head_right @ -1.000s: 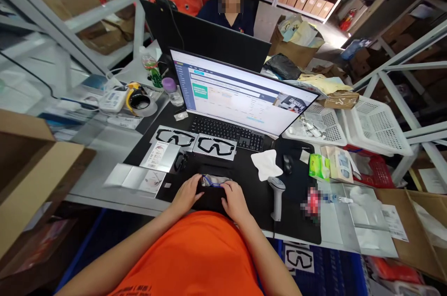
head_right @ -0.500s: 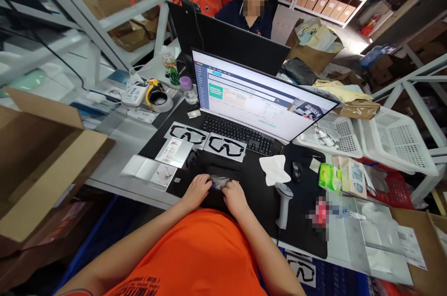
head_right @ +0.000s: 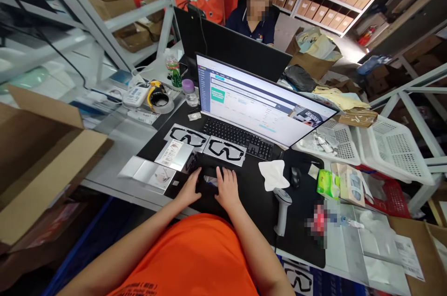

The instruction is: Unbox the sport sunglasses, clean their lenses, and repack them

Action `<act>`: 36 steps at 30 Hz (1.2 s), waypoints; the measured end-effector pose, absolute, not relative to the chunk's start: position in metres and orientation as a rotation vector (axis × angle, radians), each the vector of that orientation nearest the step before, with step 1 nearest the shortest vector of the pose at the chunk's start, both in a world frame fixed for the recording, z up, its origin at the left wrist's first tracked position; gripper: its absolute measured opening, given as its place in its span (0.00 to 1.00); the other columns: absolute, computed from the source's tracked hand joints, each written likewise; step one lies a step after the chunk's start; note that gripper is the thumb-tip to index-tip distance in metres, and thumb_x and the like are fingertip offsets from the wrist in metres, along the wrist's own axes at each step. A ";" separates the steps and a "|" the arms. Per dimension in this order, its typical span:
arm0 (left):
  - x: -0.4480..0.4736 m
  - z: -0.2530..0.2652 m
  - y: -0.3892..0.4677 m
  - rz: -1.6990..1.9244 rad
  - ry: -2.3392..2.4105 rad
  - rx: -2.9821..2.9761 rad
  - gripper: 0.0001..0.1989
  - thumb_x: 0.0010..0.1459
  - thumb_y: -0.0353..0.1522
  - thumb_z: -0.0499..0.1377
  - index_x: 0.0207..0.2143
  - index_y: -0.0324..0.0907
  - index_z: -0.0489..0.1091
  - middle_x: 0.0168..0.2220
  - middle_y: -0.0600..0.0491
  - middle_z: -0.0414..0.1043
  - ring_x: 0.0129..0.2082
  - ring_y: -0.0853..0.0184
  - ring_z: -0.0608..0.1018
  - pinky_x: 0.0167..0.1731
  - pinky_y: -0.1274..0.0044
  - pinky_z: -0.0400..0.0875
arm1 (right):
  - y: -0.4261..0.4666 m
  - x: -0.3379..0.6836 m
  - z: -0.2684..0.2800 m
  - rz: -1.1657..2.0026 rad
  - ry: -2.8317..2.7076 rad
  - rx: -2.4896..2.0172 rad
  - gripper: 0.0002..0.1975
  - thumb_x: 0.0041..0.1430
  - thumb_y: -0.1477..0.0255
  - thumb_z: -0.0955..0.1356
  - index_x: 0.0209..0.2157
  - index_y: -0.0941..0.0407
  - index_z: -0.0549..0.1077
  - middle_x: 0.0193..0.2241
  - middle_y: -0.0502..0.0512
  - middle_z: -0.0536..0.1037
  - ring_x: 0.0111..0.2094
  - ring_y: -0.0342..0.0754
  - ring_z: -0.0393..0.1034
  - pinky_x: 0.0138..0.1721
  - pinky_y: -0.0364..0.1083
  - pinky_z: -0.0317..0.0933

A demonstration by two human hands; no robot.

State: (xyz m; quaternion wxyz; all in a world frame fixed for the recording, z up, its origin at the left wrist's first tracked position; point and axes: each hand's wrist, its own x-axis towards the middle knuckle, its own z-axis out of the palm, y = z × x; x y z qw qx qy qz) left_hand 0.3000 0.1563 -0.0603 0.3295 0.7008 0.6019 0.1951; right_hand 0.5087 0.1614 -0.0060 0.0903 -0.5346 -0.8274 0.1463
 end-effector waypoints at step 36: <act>0.349 0.008 0.183 0.172 1.328 1.775 0.16 0.66 0.39 0.59 0.50 0.38 0.71 0.47 0.48 0.75 0.42 0.63 0.79 0.43 0.67 0.78 | 0.147 0.534 -0.014 0.675 -2.305 -1.399 0.24 0.56 0.72 0.68 0.56 0.47 0.76 0.68 0.58 0.62 0.69 0.65 0.50 0.64 0.74 0.41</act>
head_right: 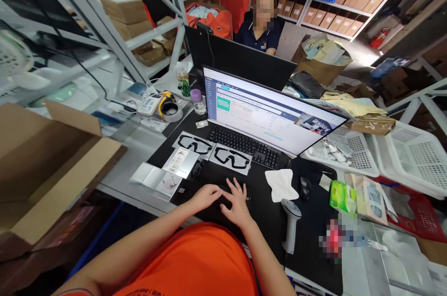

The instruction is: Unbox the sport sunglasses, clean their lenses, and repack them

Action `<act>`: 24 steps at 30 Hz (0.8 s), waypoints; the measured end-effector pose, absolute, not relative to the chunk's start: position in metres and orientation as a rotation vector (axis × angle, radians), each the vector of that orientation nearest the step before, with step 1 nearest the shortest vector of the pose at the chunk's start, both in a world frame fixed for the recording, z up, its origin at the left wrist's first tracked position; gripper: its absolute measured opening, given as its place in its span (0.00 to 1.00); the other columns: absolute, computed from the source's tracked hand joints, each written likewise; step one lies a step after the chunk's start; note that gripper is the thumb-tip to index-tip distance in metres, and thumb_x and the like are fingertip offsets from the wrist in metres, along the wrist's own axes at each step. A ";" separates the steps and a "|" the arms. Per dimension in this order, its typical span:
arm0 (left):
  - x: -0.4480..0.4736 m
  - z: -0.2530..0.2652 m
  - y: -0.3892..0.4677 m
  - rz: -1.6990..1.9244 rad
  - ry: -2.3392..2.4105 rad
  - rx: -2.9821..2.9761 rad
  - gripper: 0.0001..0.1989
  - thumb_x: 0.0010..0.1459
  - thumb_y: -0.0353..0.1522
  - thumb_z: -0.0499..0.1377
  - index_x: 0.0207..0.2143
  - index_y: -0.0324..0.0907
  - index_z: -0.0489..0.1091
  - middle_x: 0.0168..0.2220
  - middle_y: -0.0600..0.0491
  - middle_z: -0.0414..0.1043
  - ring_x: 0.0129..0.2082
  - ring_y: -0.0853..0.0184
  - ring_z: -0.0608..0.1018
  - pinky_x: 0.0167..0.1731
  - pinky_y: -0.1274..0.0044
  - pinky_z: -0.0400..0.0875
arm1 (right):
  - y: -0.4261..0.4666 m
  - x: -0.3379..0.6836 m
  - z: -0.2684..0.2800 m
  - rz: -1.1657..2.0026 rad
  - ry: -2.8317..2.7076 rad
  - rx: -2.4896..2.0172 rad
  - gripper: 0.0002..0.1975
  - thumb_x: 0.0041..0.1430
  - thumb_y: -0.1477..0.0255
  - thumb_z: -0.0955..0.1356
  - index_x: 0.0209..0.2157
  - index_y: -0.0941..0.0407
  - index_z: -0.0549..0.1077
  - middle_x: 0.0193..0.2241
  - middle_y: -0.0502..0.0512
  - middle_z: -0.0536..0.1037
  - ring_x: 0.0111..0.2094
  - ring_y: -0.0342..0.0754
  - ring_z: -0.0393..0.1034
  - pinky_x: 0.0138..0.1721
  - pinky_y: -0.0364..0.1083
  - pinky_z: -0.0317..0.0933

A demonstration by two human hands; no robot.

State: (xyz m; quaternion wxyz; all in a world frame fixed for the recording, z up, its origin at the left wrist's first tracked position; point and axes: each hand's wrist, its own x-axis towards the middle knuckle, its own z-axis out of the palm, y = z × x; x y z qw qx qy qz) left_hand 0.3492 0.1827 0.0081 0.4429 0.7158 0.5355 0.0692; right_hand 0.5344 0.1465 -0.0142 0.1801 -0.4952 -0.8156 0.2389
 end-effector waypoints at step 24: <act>0.334 -0.034 0.165 0.588 1.249 1.875 0.12 0.56 0.28 0.63 0.43 0.47 0.75 0.55 0.47 0.69 0.58 0.55 0.70 0.60 0.58 0.66 | 0.106 0.583 -0.035 0.757 -0.963 -1.745 0.24 0.64 0.51 0.66 0.33 0.58 0.80 0.35 0.58 0.79 0.38 0.52 0.75 0.42 0.54 0.70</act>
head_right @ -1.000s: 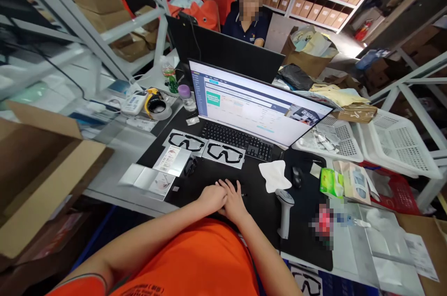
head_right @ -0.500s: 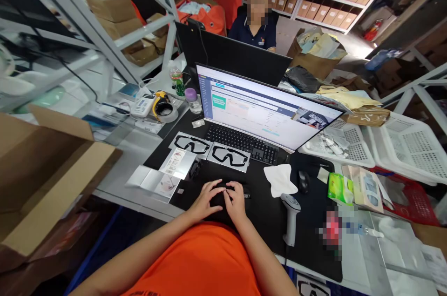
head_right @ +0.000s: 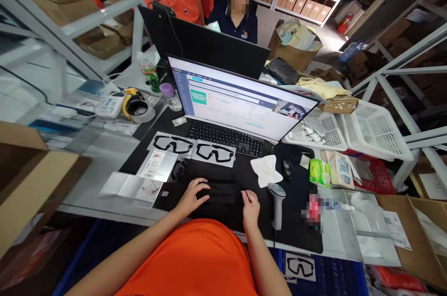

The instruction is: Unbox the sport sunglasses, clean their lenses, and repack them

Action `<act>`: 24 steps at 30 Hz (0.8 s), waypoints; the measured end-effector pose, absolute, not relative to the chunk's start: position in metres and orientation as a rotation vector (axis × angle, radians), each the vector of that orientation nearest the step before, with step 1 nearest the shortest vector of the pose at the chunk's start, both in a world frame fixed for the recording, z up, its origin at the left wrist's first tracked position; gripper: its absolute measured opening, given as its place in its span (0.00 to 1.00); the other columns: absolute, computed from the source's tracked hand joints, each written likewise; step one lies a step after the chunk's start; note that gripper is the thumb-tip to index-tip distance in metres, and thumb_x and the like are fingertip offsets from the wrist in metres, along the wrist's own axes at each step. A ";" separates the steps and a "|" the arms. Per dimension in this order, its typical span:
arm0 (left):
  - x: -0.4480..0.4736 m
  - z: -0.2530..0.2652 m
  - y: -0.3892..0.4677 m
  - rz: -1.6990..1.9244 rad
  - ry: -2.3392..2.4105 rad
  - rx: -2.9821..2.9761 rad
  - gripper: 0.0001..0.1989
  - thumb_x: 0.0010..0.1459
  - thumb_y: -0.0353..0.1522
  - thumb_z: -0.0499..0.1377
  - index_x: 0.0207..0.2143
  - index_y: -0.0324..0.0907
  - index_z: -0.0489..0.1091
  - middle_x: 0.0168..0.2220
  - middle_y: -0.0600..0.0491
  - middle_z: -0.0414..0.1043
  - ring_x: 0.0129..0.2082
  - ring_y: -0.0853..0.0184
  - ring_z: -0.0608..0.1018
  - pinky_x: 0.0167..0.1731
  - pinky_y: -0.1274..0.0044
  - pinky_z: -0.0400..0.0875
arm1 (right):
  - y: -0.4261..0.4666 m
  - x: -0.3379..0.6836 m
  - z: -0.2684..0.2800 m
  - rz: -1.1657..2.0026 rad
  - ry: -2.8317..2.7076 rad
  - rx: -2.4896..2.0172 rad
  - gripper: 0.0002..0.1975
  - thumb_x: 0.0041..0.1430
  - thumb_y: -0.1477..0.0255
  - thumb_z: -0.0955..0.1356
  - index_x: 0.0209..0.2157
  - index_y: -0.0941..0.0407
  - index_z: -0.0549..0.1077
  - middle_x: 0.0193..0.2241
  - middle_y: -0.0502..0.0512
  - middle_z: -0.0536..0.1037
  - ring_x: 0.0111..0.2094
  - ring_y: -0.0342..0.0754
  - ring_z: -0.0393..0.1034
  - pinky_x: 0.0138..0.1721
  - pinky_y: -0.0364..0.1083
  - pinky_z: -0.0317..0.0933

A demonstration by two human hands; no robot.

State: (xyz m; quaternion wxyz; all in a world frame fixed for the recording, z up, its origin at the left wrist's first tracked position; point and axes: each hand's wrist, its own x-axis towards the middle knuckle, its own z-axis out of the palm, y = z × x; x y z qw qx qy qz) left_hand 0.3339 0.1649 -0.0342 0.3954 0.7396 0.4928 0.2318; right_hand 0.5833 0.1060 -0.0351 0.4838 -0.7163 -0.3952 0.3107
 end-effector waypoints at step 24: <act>0.358 0.095 0.167 0.335 0.769 2.000 0.54 0.44 0.37 0.72 0.69 0.47 0.49 0.60 0.43 0.65 0.59 0.51 0.70 0.60 0.63 0.66 | 0.172 0.589 0.064 1.230 -0.956 -1.597 0.27 0.50 0.46 0.72 0.31 0.59 0.80 0.28 0.59 0.82 0.32 0.55 0.77 0.37 0.51 0.70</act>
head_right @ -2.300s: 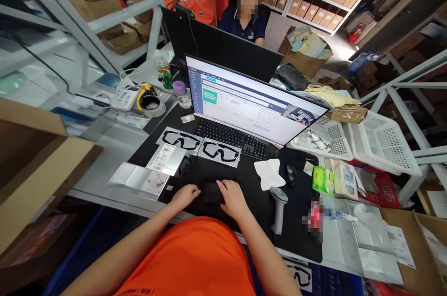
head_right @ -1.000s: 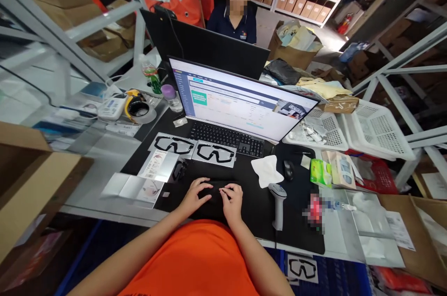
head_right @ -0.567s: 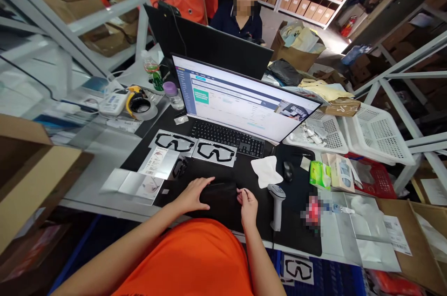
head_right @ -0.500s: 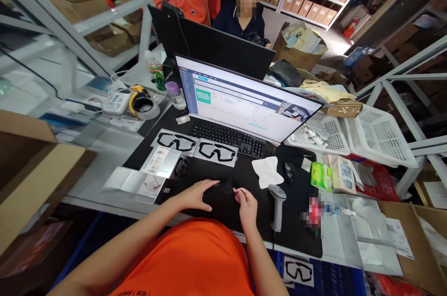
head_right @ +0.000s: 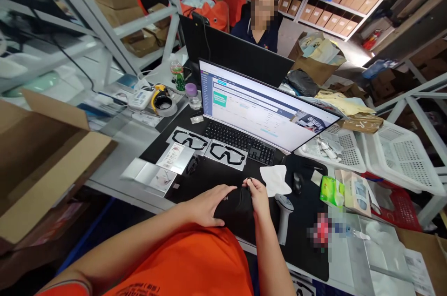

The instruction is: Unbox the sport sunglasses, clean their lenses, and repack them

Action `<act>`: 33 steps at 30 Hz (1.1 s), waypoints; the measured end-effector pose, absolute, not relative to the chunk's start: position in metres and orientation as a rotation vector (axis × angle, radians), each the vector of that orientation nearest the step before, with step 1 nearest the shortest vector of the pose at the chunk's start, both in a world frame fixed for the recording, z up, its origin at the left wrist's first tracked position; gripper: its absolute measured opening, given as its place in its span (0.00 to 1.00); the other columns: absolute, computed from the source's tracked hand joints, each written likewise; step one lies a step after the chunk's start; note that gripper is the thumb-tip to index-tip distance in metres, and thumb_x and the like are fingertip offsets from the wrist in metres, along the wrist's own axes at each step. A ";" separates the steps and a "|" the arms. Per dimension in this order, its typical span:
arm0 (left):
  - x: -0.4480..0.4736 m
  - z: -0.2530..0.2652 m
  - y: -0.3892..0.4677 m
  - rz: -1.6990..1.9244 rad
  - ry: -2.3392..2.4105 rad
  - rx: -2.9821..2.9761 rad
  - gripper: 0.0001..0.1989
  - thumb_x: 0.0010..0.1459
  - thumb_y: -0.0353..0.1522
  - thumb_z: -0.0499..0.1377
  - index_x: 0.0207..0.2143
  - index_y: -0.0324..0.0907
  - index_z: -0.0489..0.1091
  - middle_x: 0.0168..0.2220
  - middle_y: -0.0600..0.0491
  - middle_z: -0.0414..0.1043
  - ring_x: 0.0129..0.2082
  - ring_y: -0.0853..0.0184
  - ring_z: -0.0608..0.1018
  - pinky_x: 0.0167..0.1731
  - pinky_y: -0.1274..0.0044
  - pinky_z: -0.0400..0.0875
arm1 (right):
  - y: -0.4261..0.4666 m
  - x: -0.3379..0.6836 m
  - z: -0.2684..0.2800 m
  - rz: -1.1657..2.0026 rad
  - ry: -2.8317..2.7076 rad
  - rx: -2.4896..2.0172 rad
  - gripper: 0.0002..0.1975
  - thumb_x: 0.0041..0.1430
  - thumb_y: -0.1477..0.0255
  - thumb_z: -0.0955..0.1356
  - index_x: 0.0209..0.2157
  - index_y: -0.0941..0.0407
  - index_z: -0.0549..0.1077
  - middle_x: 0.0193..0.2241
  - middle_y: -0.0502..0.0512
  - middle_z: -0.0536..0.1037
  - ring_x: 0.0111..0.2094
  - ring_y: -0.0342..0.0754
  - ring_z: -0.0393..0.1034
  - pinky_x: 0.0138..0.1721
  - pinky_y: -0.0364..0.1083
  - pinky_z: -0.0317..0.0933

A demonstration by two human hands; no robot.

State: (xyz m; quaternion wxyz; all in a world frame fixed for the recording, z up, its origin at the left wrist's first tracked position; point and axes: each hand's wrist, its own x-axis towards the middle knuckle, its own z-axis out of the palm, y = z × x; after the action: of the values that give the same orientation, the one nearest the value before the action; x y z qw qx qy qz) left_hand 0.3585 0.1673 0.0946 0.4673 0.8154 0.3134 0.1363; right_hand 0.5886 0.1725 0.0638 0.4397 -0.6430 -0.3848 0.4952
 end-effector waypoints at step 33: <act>0.071 -0.044 0.153 1.005 2.266 0.780 0.19 0.65 0.39 0.60 0.55 0.40 0.69 0.54 0.45 0.71 0.50 0.59 0.77 0.49 0.61 0.76 | 0.143 0.331 0.078 0.837 -2.277 -1.311 0.31 0.66 0.67 0.66 0.66 0.58 0.53 0.63 0.73 0.58 0.61 0.65 0.65 0.55 0.60 0.69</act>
State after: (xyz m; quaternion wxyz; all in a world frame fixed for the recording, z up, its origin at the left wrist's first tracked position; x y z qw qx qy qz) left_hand 0.0708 0.1530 -0.0437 0.2681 0.2890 0.8401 0.3727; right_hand 0.3310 0.1430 0.0780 0.1911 -0.4666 -0.8105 0.2980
